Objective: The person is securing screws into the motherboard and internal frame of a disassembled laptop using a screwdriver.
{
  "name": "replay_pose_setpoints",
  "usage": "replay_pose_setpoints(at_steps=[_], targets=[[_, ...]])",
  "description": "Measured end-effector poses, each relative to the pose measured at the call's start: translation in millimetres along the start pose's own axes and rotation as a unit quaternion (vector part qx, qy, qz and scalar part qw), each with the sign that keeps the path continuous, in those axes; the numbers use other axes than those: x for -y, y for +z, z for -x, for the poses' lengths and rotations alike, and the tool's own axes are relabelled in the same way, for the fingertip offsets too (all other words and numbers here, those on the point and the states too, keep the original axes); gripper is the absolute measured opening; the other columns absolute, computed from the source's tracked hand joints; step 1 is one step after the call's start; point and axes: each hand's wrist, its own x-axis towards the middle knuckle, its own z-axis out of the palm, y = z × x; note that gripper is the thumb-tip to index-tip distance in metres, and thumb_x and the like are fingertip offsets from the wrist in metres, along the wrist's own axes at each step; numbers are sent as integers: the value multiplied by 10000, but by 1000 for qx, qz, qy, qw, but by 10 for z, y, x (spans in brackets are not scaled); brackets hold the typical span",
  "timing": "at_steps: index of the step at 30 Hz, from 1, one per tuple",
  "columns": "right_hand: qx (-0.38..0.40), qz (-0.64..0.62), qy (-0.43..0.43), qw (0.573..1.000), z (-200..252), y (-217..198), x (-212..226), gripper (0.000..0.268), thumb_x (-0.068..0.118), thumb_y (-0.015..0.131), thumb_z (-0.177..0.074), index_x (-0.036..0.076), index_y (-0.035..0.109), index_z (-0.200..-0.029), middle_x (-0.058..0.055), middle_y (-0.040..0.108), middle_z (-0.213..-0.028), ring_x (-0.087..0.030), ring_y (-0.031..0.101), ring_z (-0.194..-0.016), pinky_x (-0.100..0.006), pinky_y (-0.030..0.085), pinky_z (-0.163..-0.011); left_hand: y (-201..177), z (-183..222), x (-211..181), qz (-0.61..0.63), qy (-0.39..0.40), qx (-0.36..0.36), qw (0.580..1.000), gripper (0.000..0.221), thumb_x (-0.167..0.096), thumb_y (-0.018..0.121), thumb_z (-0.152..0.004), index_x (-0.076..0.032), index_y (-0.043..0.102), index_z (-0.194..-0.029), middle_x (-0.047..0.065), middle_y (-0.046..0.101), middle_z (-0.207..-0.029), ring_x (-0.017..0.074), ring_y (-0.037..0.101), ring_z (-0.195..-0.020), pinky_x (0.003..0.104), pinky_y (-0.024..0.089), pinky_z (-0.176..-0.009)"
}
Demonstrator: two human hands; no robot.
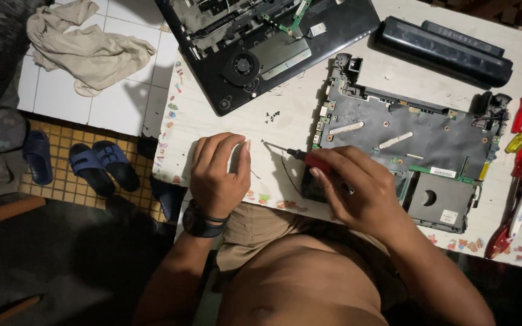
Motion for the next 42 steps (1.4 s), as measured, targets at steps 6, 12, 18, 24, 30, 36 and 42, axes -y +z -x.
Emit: replay_pose_setpoints(at_steps=[6, 12, 18, 24, 30, 36, 42], targets=[[-5, -12, 3, 1000, 28, -33, 0, 192, 28, 725, -923, -18, 763, -1106, -171, 713, -850, -365, 694, -685, -402, 581, -656, 16, 24, -1, 6, -15, -5, 1000, 60, -65, 690, -959, -40, 722, -1003, 99, 668, -932, 307, 667, -827, 399, 543, -753], [-26, -18, 20, 999, 99, -163, 78, 197, 25, 734, -913, -23, 767, -1101, -181, 723, -849, -370, 696, -688, -424, 572, -648, -116, -63, -104, 99, -94, 39, 990, 130, -66, 663, -986, -26, 721, -1095, 109, 677, -953, 296, 675, -820, 356, 568, -733], [-64, -46, 55, 995, 340, -341, 62, 207, -2, 752, -861, -48, 765, -1062, -176, 727, -844, -331, 680, -662, -389, 576, -662, -60, 10, -532, 369, -310, 90, 872, 240, -194, 668, -989, 4, 731, -1110, 131, 702, -888, 147, 613, -757, 329, 566, -709], [-96, -33, 59, 993, 587, -432, 91, 209, -9, 661, -922, -148, 653, -1077, -266, 701, -970, -335, 695, -802, -363, 567, -751, 149, 43, -776, 485, -461, 66, 740, 252, -193, 668, -968, 43, 720, -1039, 118, 717, -871, 147, 606, -600, 256, 542, -597], [-113, -18, 56, 992, 757, -476, 28, 240, 0, 659, -931, -140, 638, -1125, -255, 696, -982, -321, 678, -804, -358, 558, -766, 260, 73, -901, 549, -529, 41, 646, 226, -129, 675, -958, 70, 707, -1060, 155, 683, -834, 194, 607, -638, 295, 507, -543], [-139, 38, 39, 989, 1036, -390, -19, 194, 17, 654, -934, -123, 664, -1068, -263, 710, -988, -339, 700, -809, -385, 599, -780, 296, 56, -1108, 549, -548, 26, 631, 241, -161, 681, -946, 69, 697, -1016, 148, 645, -808, 206, 604, -694, 323, 540, -589], [-137, -16, 58, 989, 1195, -531, -71, 234, 35, 696, -894, -123, 669, -1065, -262, 713, -967, -313, 685, -729, -346, 580, -680, 355, 101, -1163, 458, -518, 92, 716, 274, -182, 699, -913, 80, 735, -989, 153, 705, -699, 202, 631, -536, 317, 547, -586]])
